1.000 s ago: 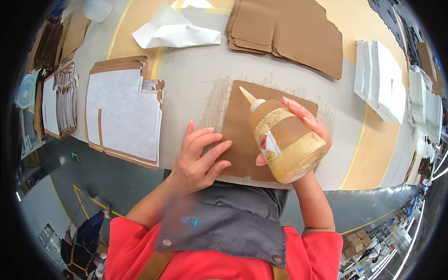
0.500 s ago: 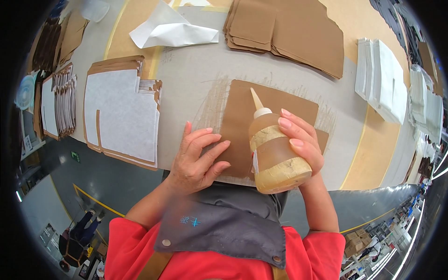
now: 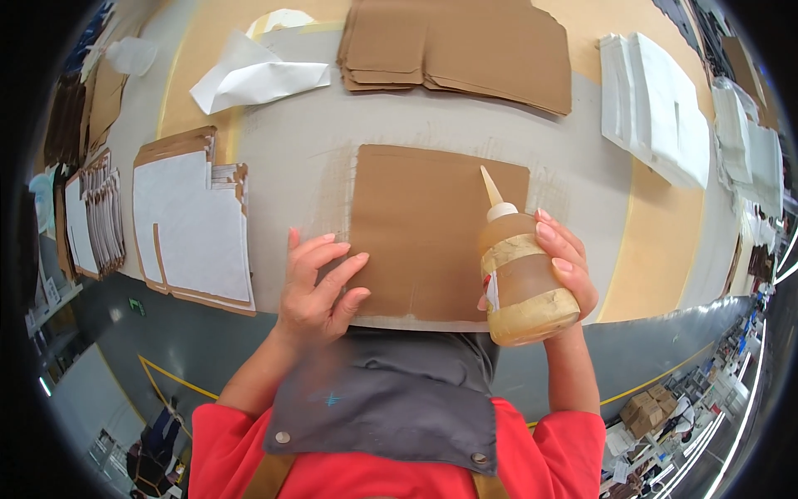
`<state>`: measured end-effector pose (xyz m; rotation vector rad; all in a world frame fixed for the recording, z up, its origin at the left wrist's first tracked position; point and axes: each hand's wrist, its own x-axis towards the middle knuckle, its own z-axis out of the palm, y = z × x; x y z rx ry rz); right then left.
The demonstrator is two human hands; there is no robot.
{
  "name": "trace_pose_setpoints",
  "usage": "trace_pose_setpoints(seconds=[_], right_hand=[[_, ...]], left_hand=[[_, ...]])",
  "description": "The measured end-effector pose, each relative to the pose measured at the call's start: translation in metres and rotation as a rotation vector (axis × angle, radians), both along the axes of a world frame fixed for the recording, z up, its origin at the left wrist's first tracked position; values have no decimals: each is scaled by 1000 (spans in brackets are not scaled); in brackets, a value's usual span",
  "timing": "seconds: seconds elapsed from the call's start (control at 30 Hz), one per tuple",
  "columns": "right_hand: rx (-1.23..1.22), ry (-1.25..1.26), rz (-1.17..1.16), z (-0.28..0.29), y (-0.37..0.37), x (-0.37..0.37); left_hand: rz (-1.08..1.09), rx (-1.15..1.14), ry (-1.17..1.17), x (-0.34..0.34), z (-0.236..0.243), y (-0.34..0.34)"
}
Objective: Applying glue to leather pieces and pressing a white paper lining onto them.
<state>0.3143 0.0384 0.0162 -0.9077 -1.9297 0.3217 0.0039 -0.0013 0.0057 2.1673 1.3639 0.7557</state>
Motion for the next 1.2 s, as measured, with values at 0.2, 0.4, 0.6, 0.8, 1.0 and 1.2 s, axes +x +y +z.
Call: trace_pose_setpoints(seconds=[0.2,0.4,0.6,0.8,1.0,1.2], right_hand=[[-57,63,-89,-5,-14,25],[-133,166,-259,-9,-25,36],[-284,301,-397,-1,-35,32],[-291,299,-335,-1,-59,39],[-239,182,-331,-2,-75,53],[-273,275,-536,3,-81,56]], left_hand=[[21,15,50,0,3,0],[25,30,75,0,2,-1],[23,32,61,2,1,-2],[31,48,56,2,1,-1],[33,49,46,2,0,-1],[38,47,41,2,0,-2]])
